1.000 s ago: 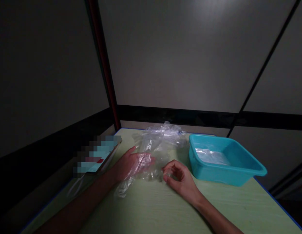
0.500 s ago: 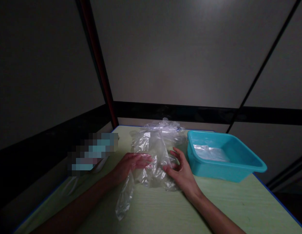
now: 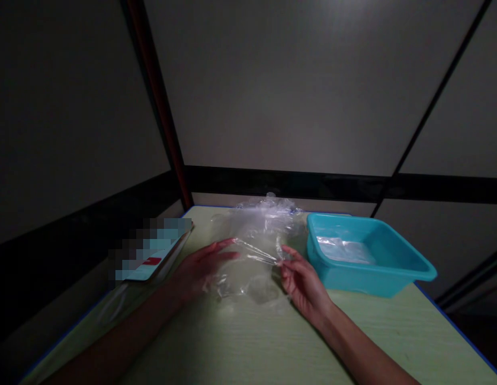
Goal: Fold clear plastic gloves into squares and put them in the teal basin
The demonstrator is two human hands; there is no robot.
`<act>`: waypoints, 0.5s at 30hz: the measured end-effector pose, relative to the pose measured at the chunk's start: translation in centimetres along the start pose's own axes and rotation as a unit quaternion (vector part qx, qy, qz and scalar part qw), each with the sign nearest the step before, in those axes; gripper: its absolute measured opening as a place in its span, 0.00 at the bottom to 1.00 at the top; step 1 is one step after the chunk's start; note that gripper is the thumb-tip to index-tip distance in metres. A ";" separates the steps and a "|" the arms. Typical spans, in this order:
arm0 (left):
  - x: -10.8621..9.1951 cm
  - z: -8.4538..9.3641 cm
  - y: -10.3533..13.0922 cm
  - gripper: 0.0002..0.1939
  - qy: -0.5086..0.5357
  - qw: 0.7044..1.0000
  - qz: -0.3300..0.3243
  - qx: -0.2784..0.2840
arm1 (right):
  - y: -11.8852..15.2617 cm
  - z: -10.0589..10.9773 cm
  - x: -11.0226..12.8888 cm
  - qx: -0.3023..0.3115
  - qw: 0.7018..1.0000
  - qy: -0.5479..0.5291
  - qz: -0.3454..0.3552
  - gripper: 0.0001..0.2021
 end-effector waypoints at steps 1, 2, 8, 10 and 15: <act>0.2 0.3 -0.2 0.17 -0.007 1.000 0.013 -0.019 | 0.0 0.1 0.0 0.002 1.000 -0.008 -0.005 0.16; 0.5 0.6 -0.3 0.17 -0.015 0.999 0.023 -0.041 | 0.0 0.2 0.0 0.003 1.000 -0.009 -0.006 0.15; 1.3 1.8 -1.1 0.16 -0.093 0.986 0.015 -0.137 | 0.4 -0.9 0.3 0.047 0.998 0.031 -0.015 0.12; 1.1 1.9 -0.9 0.15 -0.118 0.979 -0.002 -0.167 | 0.5 -1.4 -0.2 0.075 0.996 0.036 -0.045 0.14; 0.4 1.7 -0.5 0.14 -0.183 0.959 -0.042 -0.213 | 0.9 -1.9 -0.9 0.122 0.983 0.131 -0.044 0.21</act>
Point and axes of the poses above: each hand's wrist, its own y-axis away from the middle knuckle, its own z-axis out of the back of the hand, x = y × z, the point moved 6 cm from there along -y, towards the middle knuckle, and after that the axes turned 3 degrees about y, right-handed, at the moved point
